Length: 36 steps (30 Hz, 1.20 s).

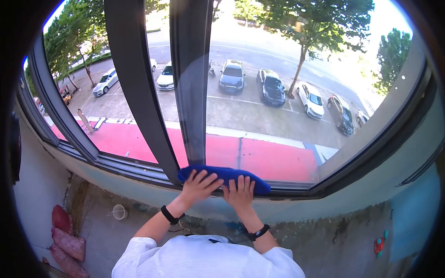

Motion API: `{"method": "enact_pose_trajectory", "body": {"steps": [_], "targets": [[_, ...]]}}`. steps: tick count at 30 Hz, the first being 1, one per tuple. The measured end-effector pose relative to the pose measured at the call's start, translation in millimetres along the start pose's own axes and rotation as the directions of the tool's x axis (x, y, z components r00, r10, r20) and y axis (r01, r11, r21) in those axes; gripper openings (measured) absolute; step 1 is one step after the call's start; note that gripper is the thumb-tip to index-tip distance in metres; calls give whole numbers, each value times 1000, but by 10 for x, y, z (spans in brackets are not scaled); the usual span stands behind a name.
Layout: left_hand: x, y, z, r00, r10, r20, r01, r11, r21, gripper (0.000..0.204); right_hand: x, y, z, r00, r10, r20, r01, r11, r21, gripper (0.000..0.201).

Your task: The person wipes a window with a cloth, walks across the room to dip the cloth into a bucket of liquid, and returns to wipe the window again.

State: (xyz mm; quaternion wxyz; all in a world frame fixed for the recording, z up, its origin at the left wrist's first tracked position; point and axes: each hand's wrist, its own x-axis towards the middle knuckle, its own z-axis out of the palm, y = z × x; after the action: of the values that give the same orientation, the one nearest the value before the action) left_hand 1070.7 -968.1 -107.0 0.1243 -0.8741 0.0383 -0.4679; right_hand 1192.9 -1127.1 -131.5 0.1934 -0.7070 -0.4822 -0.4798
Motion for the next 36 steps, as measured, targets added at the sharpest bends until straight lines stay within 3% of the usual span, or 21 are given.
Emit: {"method": "enact_pose_trajectory", "body": {"steps": [2,4,6,8,13,15,16,18,20,24,26,28,30,32,36], "targets": [[-73,112,18,999,-8,46,9,1000,-5,56,-269,24,46,999,25,35,-27,998,53,69],[24,132,-20,996,-21,90,22,1000,-9,59,-182,64,-45,998,27,61,-32,996,78,69],[281,30,-78,1000,5,16,-6,999,53,60,45,134,-129,996,88,23,-90,988,125,64],[618,-78,-161,998,0,-57,3,998,66,54,521,255,-226,993,71,-98,-61,993,97,61],[2061,-367,-833,891,-156,-426,184,983,25,47,2206,483,-889,952,87,-295,-58,993,107,50],[2445,-542,-985,782,-99,-615,108,994,-23,56,2639,497,-1022,849,144,-509,-40,977,210,50],[2546,-548,-998,760,-106,-641,122,992,-20,57,2714,507,-1054,825,146,-546,-47,980,192,50],[2479,-486,-1015,848,-140,-511,189,981,45,56,2589,472,-1061,882,198,-429,-152,979,139,47],[2232,-388,-881,871,-159,-466,204,978,47,55,2248,496,-793,916,189,-354,-175,982,72,45],[1300,-130,-314,947,-182,-265,204,977,58,46,1235,457,-366,956,136,-261,-132,991,30,47],[739,29,-44,985,-116,-124,128,987,96,49,678,423,-269,988,100,-115,-103,995,-20,46],[353,106,132,991,-92,-97,101,991,90,50,115,434,-121,995,78,-62,-79,997,-21,49],[189,134,175,998,54,20,-56,987,151,49,-257,447,-43,995,78,65,-77,997,-31,52],[508,114,29,999,46,-7,-44,989,143,47,-38,525,-212,989,98,115,-101,995,15,54],[1539,108,-288,966,-107,-235,122,991,51,51,1078,948,-651,983,77,-168,-70,997,45,52]]}}
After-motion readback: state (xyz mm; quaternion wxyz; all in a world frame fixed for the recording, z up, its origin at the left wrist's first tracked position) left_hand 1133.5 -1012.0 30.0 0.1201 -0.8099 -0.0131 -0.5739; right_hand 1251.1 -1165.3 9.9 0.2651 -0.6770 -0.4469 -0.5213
